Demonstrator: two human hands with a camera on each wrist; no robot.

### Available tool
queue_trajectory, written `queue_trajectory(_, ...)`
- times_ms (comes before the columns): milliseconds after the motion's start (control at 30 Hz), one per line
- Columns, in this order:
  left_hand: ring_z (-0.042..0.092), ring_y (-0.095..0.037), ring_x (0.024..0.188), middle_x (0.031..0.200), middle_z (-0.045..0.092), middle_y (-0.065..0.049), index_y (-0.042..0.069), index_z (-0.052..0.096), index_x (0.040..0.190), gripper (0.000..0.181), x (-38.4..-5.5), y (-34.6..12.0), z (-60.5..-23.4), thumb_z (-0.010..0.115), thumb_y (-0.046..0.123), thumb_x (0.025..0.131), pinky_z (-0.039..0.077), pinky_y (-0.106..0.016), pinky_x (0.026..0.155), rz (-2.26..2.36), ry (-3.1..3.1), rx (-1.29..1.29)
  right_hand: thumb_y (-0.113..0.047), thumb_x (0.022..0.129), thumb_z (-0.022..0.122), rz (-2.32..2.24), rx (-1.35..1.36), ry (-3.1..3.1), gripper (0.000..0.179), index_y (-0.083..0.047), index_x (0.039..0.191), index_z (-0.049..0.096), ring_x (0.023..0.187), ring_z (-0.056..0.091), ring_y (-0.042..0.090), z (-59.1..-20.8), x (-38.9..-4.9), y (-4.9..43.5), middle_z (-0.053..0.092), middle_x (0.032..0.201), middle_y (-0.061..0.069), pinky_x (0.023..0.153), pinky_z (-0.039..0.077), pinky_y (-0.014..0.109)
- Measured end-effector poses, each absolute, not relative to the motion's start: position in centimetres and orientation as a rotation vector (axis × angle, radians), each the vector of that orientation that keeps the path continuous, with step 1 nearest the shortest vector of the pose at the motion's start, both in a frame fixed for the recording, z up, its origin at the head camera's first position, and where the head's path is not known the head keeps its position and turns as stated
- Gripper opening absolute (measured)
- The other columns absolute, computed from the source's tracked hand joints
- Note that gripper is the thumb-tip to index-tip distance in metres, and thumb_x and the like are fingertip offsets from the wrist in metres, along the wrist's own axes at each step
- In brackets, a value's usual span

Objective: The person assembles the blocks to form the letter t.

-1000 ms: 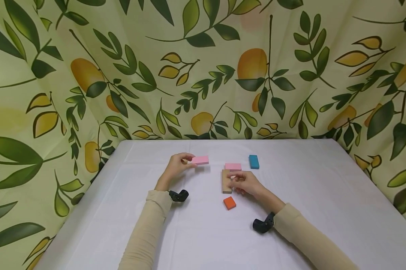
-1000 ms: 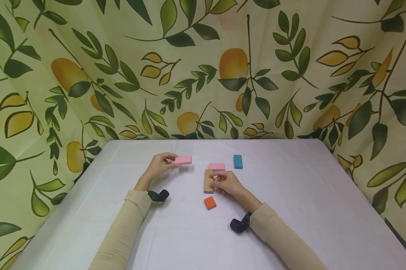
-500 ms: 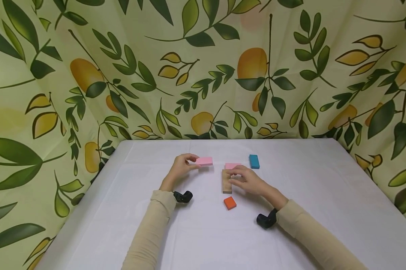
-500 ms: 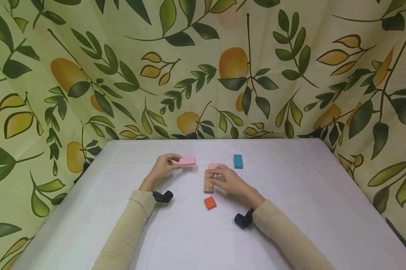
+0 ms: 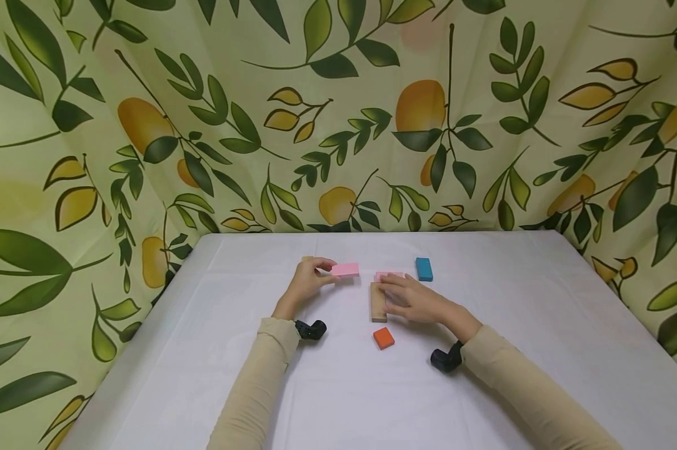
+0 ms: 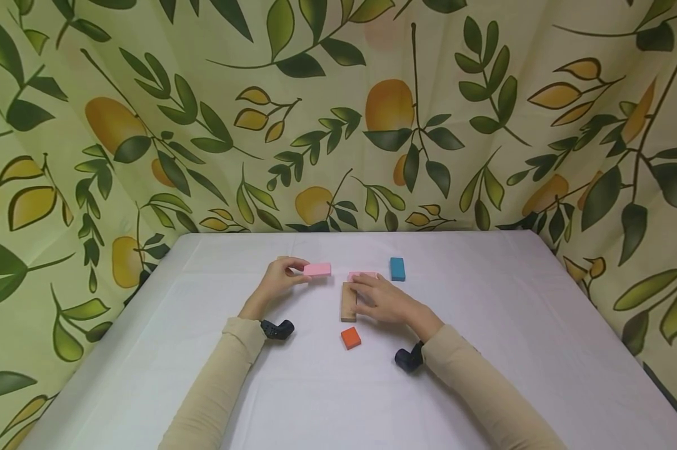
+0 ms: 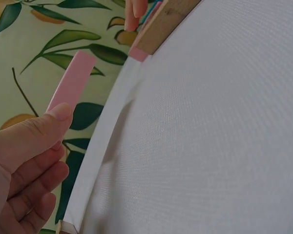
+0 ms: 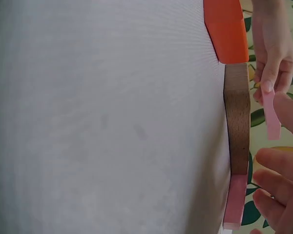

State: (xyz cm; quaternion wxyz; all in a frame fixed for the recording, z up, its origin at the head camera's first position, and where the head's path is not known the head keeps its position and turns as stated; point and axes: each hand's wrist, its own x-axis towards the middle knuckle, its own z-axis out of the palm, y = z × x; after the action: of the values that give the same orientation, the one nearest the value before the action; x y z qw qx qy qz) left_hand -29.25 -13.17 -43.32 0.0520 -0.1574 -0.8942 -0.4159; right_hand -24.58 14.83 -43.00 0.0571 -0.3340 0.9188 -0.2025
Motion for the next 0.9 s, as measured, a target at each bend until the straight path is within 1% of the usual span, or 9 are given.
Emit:
queue_trajectory(67, 0.057, -0.027, 0.105, 0.104, 0.073, -0.016, 0.001, 0.071, 0.109, 0.034, -29.3, -13.1, -43.3, 0.079, 0.013, 0.078, 0.048, -0.034, 0.086, -1.270, -2.719, -0.471, -0.036, 0.096, 0.056, -0.595, -1.006, 2.773, 0.059, -0.003, 0.143, 0.044, 0.145, 0.032, 0.037, -43.0, -24.6, 14.9, 0.037, 0.154, 0.018, 0.118, 0.016, 0.061)
queue_trajectory(300, 0.065, -0.028, 0.102, 0.104, 0.073, -0.018, 0.000, 0.070, 0.109, 0.033, -29.4, -12.7, -43.5, 0.078, 0.010, 0.079, 0.050, -0.030, 0.085, -1.310, -2.703, -0.501, -0.039, 0.097, 0.053, -0.578, -0.977, 2.725, 0.064, -0.003, 0.147, 0.038, 0.147, 0.027, 0.037, -43.1, -24.8, 15.0, 0.032, 0.156, 0.019, 0.120, 0.015, 0.058)
queue_trajectory(500, 0.065, -0.030, 0.103, 0.106, 0.072, -0.019, -0.002, 0.068, 0.110, 0.033, -29.5, -12.4, -43.9, 0.077, 0.009, 0.080, 0.051, -0.038, 0.089, -1.358, -2.707, -0.513, -0.040, 0.096, 0.054, -0.568, -0.931, 2.710, 0.065, -0.007, 0.148, 0.036, 0.148, 0.026, 0.034, -43.1, -24.9, 14.9, 0.031, 0.158, 0.016, 0.121, 0.016, 0.055)
queue_trajectory(633, 0.066, -0.031, 0.102, 0.106, 0.072, -0.020, -0.002, 0.068, 0.110, 0.034, -29.6, -12.4, -44.1, 0.077, 0.009, 0.079, 0.052, -0.040, 0.089, -1.369, -2.704, -0.520, -0.042, 0.096, 0.053, -0.569, -0.895, 2.714, 0.064, -0.008, 0.148, 0.037, 0.147, 0.027, 0.036, -43.1, -24.9, 14.9, 0.032, 0.158, 0.015, 0.119, 0.021, 0.055)
queue_trajectory(767, 0.065, -0.029, 0.100, 0.103, 0.072, -0.019, -0.001, 0.069, 0.108, 0.033, -29.7, -12.2, -44.4, 0.078, 0.010, 0.079, 0.052, -0.034, 0.086, -1.355, -2.706, -0.505, -0.042, 0.096, 0.053, -0.565, -0.874, 2.719, 0.063, -0.007, 0.147, 0.039, 0.146, 0.029, 0.038, -42.9, -24.9, 14.7, 0.034, 0.156, 0.016, 0.117, 0.026, 0.056)
queue_trajectory(900, 0.065, -0.028, 0.100, 0.103, 0.072, -0.018, -0.001, 0.069, 0.108, 0.033, -29.7, -11.9, -44.5, 0.079, 0.011, 0.078, 0.053, -0.033, 0.086, -1.357, -2.713, -0.488, -0.041, 0.096, 0.054, -0.578, -0.873, 2.713, 0.063, -0.006, 0.146, 0.041, 0.145, 0.031, 0.039, -42.7, -24.8, 14.7, 0.036, 0.155, 0.017, 0.116, 0.028, 0.055)
